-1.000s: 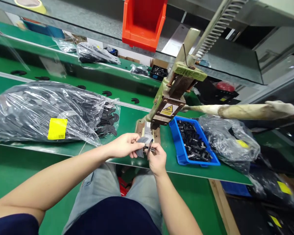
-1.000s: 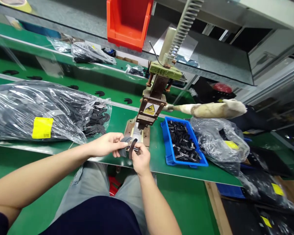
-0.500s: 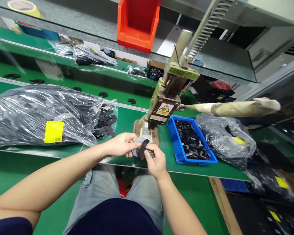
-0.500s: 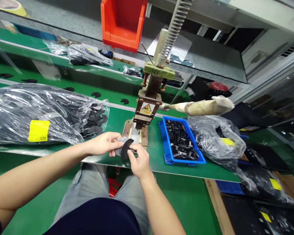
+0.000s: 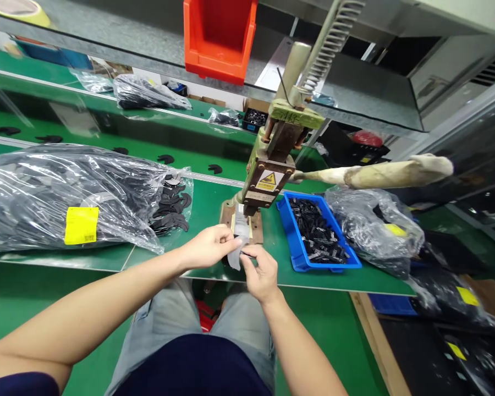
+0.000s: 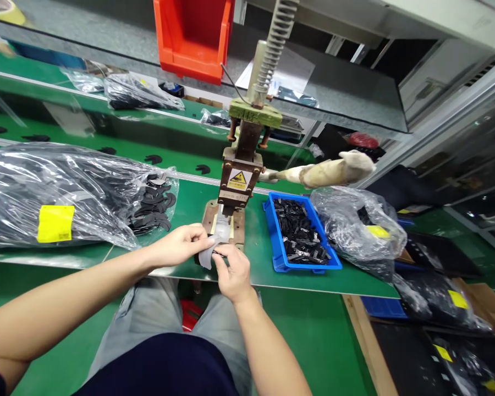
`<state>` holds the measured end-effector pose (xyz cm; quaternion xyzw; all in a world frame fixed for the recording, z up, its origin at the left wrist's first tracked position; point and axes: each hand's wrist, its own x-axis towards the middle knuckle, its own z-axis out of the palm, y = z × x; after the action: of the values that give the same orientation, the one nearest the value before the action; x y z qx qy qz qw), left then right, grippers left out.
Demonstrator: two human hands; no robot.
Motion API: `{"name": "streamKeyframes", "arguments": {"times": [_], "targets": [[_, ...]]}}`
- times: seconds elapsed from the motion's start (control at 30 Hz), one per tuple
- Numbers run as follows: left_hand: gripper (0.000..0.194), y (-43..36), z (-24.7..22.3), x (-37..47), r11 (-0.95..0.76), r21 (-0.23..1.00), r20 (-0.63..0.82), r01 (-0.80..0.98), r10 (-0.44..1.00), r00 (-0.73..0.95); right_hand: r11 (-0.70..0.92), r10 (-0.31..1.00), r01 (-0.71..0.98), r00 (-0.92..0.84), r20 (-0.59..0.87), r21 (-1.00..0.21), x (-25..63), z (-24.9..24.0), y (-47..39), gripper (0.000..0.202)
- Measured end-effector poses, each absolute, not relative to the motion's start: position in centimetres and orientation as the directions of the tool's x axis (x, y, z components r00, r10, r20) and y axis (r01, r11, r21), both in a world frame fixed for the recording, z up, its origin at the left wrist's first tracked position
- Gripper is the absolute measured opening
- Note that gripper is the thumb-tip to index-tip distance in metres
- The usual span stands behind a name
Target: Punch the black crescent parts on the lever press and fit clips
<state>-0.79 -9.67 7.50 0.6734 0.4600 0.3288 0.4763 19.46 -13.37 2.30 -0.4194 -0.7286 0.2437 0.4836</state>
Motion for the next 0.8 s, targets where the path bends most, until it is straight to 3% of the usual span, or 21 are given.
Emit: {"name": "streamKeyframes", "arguments": {"times": [0.1,0.17,0.3,0.43,0.57,0.8], "targets": [[0.039,-10.0,7.1,-0.4,-0.011,0.995,-0.023,0.095,0.935,0.355,0.482,0.874,0.346,-0.129,0.468,-0.805,20.1,2.7,-13.8,0.013],[0.044,-10.4,6.5,-0.2,0.118,0.992,-0.091,-0.035,0.895,0.436,0.449,0.893,0.327,-0.143,0.426,-0.832,20.5,3.3,-14.2,0.013],[0.048,-10.7,4.8,0.2,0.239,0.967,-0.145,-0.091,0.804,0.577,0.348,0.935,0.318,-0.185,0.303,-0.882,21.6,4.7,-14.8,0.018],[0.046,-9.9,2.9,-0.5,0.115,0.993,-0.116,0.034,0.848,0.517,0.260,0.964,0.365,-0.152,0.218,-0.894,23.5,5.7,-13.8,0.024],[0.052,-9.0,0.2,-2.0,-0.048,0.964,-0.042,0.261,0.944,0.328,0.235,0.972,0.488,-0.093,0.217,-0.840,26.6,6.7,-9.2,0.025],[0.043,-10.0,-3.6,-2.8,-0.182,0.861,-0.005,0.476,0.931,0.365,0.214,0.922,0.812,0.015,0.386,-0.543,34.4,9.9,6.1,0.036]]}}
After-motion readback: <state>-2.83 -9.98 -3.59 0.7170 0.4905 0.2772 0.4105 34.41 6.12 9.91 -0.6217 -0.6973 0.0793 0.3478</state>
